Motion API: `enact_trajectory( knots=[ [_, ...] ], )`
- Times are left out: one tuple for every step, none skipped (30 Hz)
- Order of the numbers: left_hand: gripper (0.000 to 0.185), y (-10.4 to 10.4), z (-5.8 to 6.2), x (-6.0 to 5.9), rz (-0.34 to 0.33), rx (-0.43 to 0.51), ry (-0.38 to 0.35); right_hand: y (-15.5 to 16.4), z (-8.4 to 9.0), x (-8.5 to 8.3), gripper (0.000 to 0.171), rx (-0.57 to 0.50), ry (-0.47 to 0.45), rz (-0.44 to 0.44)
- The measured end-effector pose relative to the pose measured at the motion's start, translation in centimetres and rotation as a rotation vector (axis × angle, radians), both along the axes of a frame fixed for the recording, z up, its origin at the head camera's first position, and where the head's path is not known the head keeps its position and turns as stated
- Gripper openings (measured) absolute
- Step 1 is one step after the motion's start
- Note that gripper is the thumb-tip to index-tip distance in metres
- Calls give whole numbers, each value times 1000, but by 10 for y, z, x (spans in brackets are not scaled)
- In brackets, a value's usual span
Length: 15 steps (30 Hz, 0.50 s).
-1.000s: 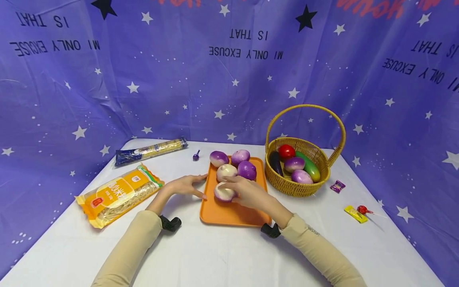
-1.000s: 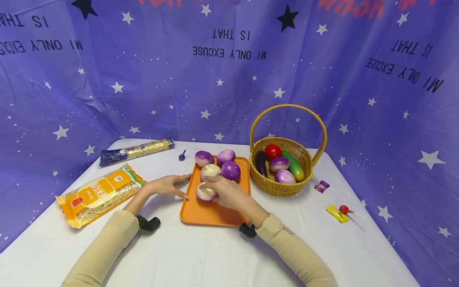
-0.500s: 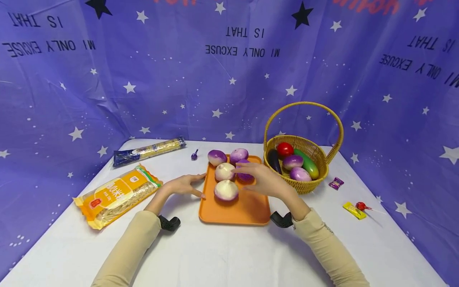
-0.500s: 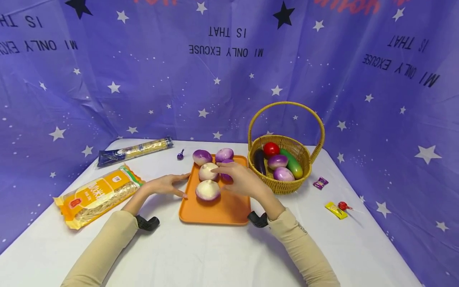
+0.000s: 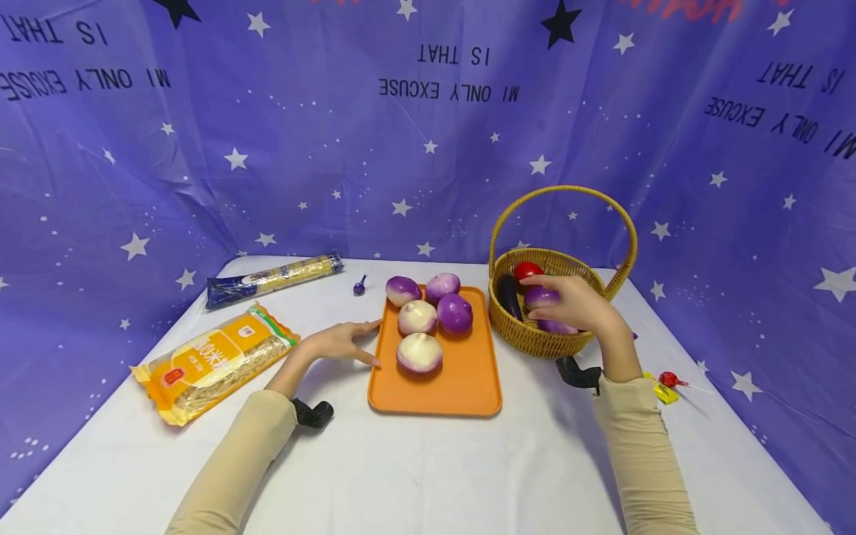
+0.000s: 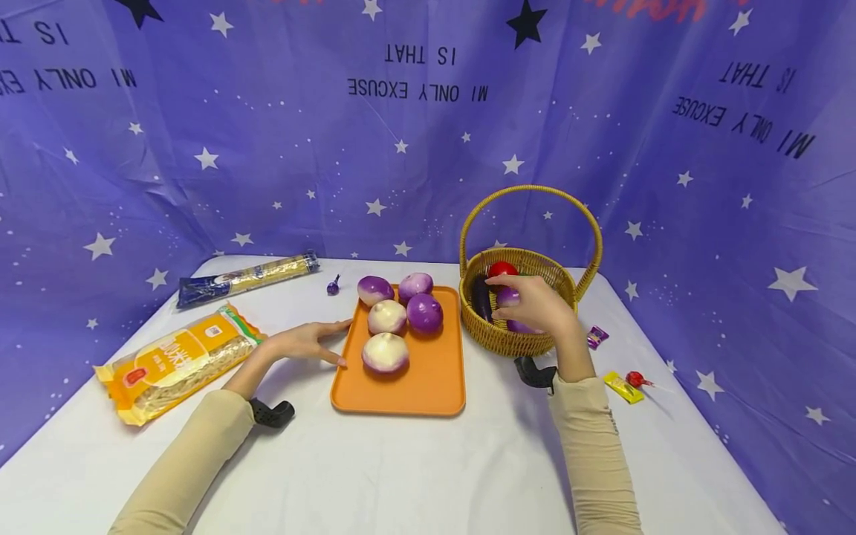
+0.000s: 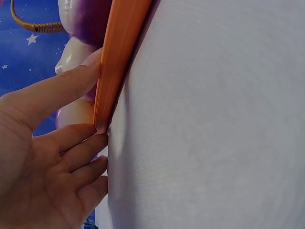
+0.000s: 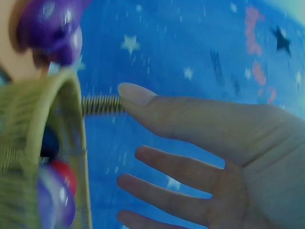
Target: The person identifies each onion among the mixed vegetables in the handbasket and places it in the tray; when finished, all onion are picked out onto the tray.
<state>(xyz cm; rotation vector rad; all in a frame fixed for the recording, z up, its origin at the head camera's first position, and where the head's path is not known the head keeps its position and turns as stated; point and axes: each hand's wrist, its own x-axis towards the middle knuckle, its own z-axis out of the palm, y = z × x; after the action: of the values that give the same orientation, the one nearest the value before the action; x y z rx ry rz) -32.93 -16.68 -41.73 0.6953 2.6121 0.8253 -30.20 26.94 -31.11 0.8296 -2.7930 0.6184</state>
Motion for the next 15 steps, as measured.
enact_trajectory(
  knots=[
    [95, 0, 0, 0, 1, 1, -1, 7, -1, -1, 56, -2, -16, -13],
    [94, 0, 0, 0, -1, 4, 0, 13, -2, -3, 55, -8, -40, -28],
    [94, 0, 1, 0, -1, 6, -3, 19, -2, -4, 54, -10, -67, -40],
    [94, 0, 1, 0, -1, 7, -4, 24, -3, -5, 54, -13, -96, -52],
    [94, 0, 1, 0, 0, 8, -6, 29, -5, -6, 52, -14, -123, -62],
    [94, 0, 1, 0, 0, 7, -7, 34, -6, -7, 50, -9, -141, -73],
    [94, 0, 0, 0, 0, 6, -6, 38, -8, -8, 48, -6, -163, -79],
    [94, 0, 0, 0, 0, 6, -4, 41, -9, -9, 47, -4, -182, -82],
    [94, 0, 0, -1, 1, 6, -4, 44, -11, -10, 46, 2, -197, -90],
    [95, 0, 0, -1, 2, 7, -4, 46, -13, -11, 45, 6, -209, -94],
    [94, 0, 0, 0, 2, 7, -4, 48, -14, -13, 45, 6, -224, -94],
    [94, 0, 1, 0, 3, 8, -6, 49, -16, -14, 45, 7, -234, -89],
    [94, 0, 1, 0, 3, 8, -6, 50, -17, -15, 45, 6, -245, -81],
    [94, 1, 2, 1, 4, 9, -8, 51, -19, -16, 44, 7, -254, -77],
    [94, 1, 2, 1, 4, 8, -10, 51, -21, -17, 44, 10, -257, -72]
  ],
)
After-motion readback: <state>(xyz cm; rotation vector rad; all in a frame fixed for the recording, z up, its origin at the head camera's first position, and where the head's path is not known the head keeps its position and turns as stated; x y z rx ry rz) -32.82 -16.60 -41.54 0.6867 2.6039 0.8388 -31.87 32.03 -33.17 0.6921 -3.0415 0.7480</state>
